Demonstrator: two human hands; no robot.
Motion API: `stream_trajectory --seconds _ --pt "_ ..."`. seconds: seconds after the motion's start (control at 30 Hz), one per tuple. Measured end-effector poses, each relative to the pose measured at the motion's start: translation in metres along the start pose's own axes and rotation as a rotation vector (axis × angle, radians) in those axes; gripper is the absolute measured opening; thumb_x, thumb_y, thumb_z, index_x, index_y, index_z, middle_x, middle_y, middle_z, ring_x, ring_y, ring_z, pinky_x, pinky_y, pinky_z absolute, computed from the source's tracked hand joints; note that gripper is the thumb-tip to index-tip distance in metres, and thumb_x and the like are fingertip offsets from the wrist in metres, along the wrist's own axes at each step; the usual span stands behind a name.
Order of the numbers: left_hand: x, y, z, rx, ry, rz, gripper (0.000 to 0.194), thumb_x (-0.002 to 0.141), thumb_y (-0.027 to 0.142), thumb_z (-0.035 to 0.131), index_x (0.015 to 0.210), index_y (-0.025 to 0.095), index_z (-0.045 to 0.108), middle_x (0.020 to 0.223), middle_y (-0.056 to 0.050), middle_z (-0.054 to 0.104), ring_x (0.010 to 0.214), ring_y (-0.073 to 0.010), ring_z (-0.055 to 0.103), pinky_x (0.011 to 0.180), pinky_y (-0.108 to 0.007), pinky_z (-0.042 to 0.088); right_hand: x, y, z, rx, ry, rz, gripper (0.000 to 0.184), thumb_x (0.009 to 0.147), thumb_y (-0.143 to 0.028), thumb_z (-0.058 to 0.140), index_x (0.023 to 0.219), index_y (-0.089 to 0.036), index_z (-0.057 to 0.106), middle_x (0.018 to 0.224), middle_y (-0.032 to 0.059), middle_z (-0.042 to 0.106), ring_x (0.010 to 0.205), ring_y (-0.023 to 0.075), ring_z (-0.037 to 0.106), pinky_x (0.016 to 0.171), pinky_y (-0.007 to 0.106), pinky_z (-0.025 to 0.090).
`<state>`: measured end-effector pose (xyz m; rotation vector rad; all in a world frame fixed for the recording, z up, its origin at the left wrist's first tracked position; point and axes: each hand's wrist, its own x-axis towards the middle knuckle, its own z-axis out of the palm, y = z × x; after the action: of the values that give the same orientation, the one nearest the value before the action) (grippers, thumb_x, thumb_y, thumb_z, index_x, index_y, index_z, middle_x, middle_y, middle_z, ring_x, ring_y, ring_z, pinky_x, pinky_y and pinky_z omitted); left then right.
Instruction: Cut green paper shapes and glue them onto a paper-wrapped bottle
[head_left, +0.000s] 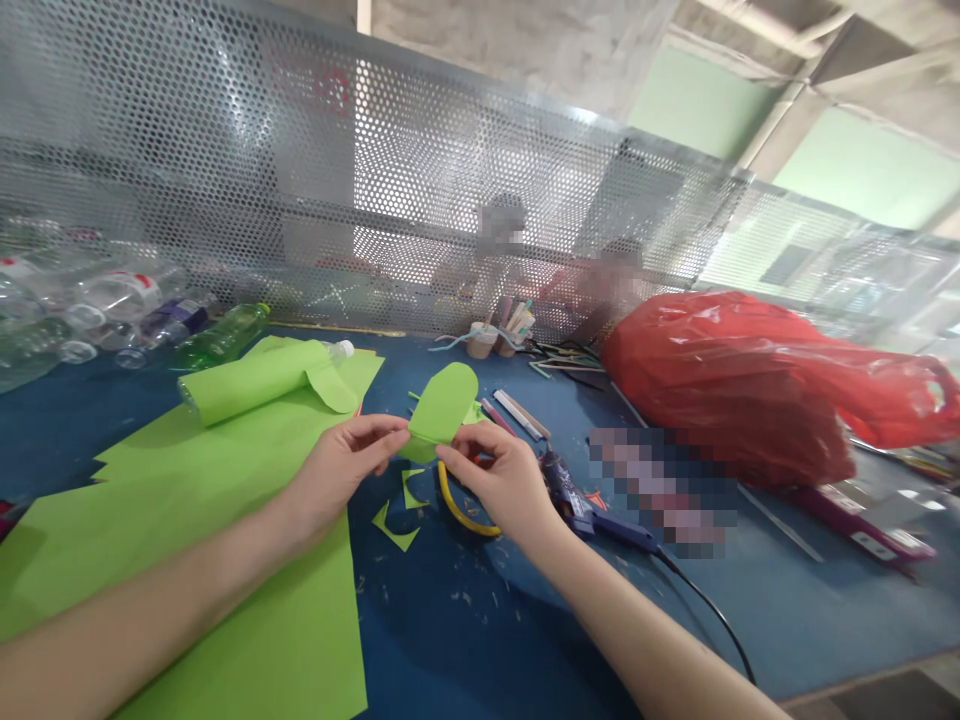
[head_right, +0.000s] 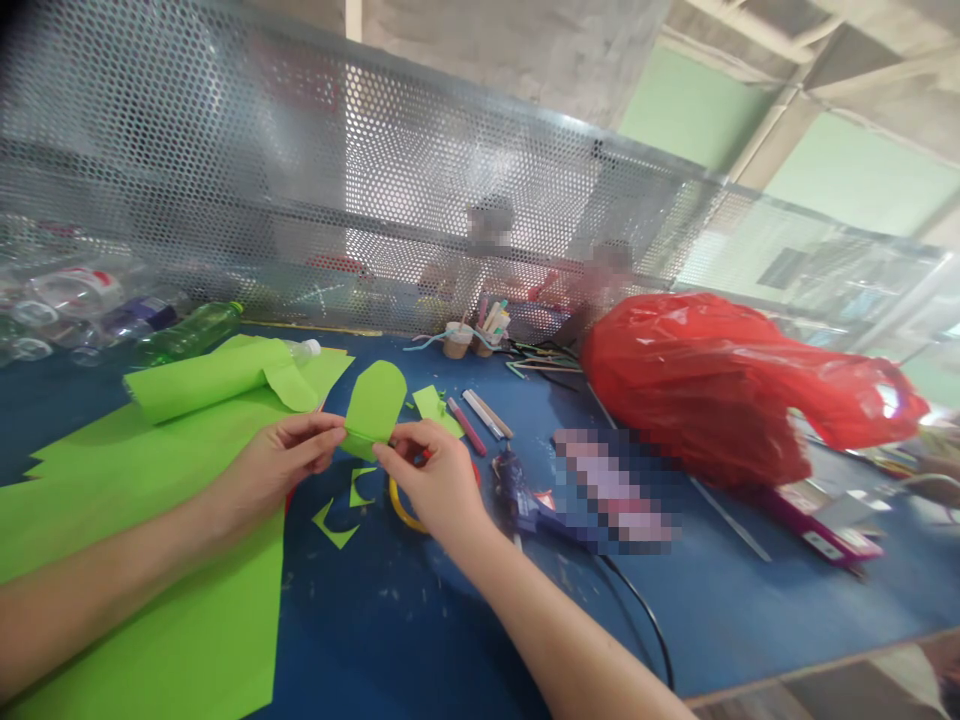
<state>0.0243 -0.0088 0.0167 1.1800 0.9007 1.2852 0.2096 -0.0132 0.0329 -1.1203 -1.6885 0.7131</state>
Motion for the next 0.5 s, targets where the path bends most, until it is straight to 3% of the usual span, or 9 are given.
stream_trajectory --seconds 0.13,0.23,0.4,0.5 --pt "-0.0018 0.0033 0.0015 -0.099 -0.104 -0.087 0.035 0.078 0.047 0.065 0.096 0.017 0.066 0.062 0.000 0.067 0.054 -0.0124 0.058 0.053 -0.023 0.044 -0.0010 -0.0019 -0.0001 0.107 -0.005 0.026 0.014 0.074 -0.033 0.069 0.076 -0.020 0.064 0.064 0.0004 0.055 0.061 0.0163 0.050 0.056 0.028 0.043" --pt "-0.0009 0.0034 0.0020 -0.171 -0.114 -0.151 0.041 0.081 0.053 0.057 0.095 0.015 0.067 0.080 -0.008 0.074 0.071 -0.0198 0.068 0.068 -0.031 0.051 -0.0010 -0.0047 -0.0011 0.139 -0.052 0.010 0.011 0.074 -0.029 0.067 0.081 -0.020 0.068 0.073 0.0025 0.060 0.068 0.0173 0.055 0.062 0.028 0.045" --pt "-0.0007 0.0027 0.0025 -0.074 -0.062 -0.101 0.028 0.075 0.038 0.069 0.095 0.019 0.070 0.084 -0.004 0.075 0.076 -0.0188 0.068 0.074 -0.029 0.051 -0.0003 -0.0050 -0.0007 0.095 -0.123 -0.037 0.014 0.074 -0.016 0.058 0.080 -0.021 0.070 0.086 0.0039 0.060 0.081 0.0179 0.057 0.072 0.029 0.046" --pt "-0.0024 0.0031 0.0037 0.025 -0.051 -0.038 0.028 0.071 0.028 0.073 0.098 0.020 0.069 0.085 -0.002 0.074 0.076 -0.0160 0.066 0.072 -0.026 0.050 -0.0004 -0.0058 0.0008 0.128 -0.168 0.065 0.015 0.077 -0.018 0.052 0.080 -0.020 0.067 0.082 0.0027 0.060 0.077 0.0163 0.057 0.068 0.028 0.045"
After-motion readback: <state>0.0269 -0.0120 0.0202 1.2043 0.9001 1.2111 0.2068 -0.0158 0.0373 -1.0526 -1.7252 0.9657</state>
